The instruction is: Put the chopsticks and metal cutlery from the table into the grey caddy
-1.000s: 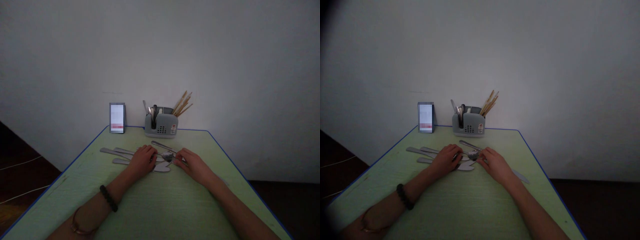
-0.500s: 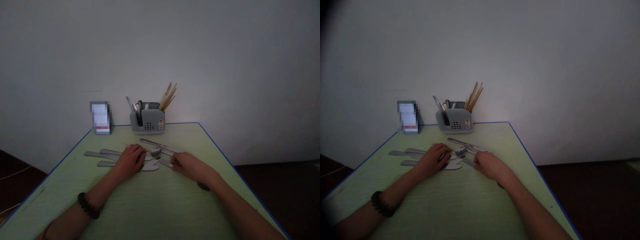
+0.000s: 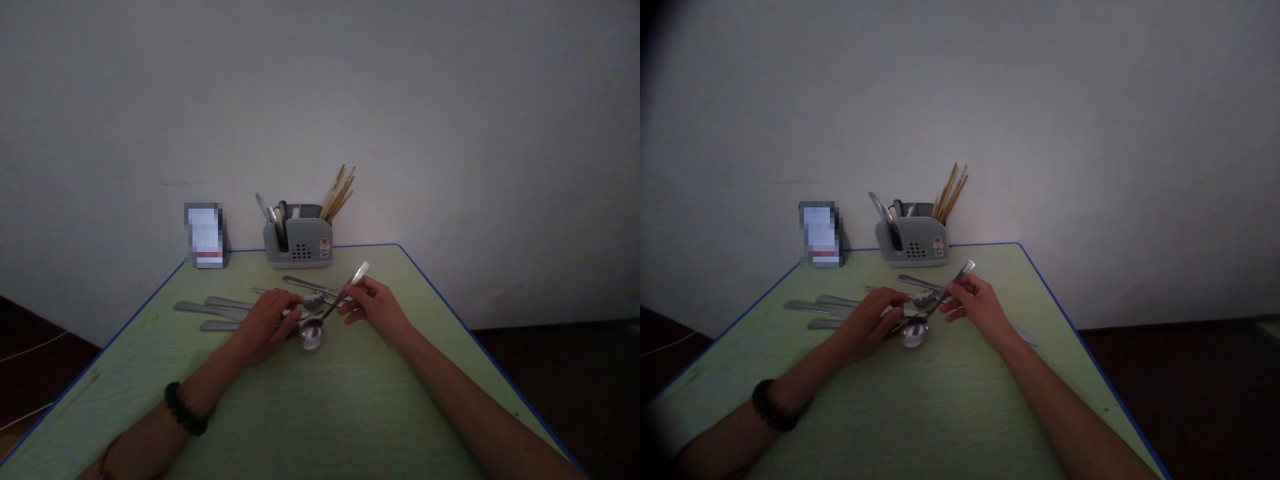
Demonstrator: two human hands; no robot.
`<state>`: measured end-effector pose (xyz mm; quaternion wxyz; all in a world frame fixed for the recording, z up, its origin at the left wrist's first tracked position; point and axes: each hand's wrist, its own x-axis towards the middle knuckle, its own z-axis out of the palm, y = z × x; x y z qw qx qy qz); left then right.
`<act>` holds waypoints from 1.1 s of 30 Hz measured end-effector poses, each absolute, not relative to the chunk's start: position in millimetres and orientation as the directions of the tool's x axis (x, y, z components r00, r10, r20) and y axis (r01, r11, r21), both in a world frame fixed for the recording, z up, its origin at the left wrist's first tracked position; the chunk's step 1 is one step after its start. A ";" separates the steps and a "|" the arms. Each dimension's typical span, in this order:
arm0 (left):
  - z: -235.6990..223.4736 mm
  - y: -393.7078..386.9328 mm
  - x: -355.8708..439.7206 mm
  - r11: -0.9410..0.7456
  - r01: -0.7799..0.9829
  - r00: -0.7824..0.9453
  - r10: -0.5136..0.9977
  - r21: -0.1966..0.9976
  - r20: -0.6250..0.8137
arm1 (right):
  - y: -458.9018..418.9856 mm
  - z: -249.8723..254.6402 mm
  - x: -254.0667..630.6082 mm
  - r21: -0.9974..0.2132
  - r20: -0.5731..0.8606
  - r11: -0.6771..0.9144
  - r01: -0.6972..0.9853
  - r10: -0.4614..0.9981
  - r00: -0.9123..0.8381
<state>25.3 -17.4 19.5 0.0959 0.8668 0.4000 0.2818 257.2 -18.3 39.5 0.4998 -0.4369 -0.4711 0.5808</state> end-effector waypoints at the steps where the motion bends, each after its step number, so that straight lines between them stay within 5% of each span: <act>1: 20.9 -19.7 25.6 -0.679 0.610 0.552 0.734 0.409 0.395 | -19.4 40.5 254.9 -0.973 -0.038 -0.055 -0.223 0.996 -0.079; 11: 11.9 -15.3 28.2 -0.658 0.610 0.533 0.753 0.441 0.386 | -19.8 37.0 243.7 -0.844 -0.150 -0.109 -0.524 0.988 0.036; 22: 10.1 -11.3 23.7 -0.711 0.567 0.523 0.701 0.417 0.484 | -22.0 30.8 241.4 -0.873 -0.124 -0.160 -0.461 0.986 -0.108; 33: 21.5 -20.3 25.8 -0.706 0.565 0.564 0.708 0.427 0.425 | -20.3 37.4 245.8 -0.859 -0.080 -0.034 -0.511 0.994 0.069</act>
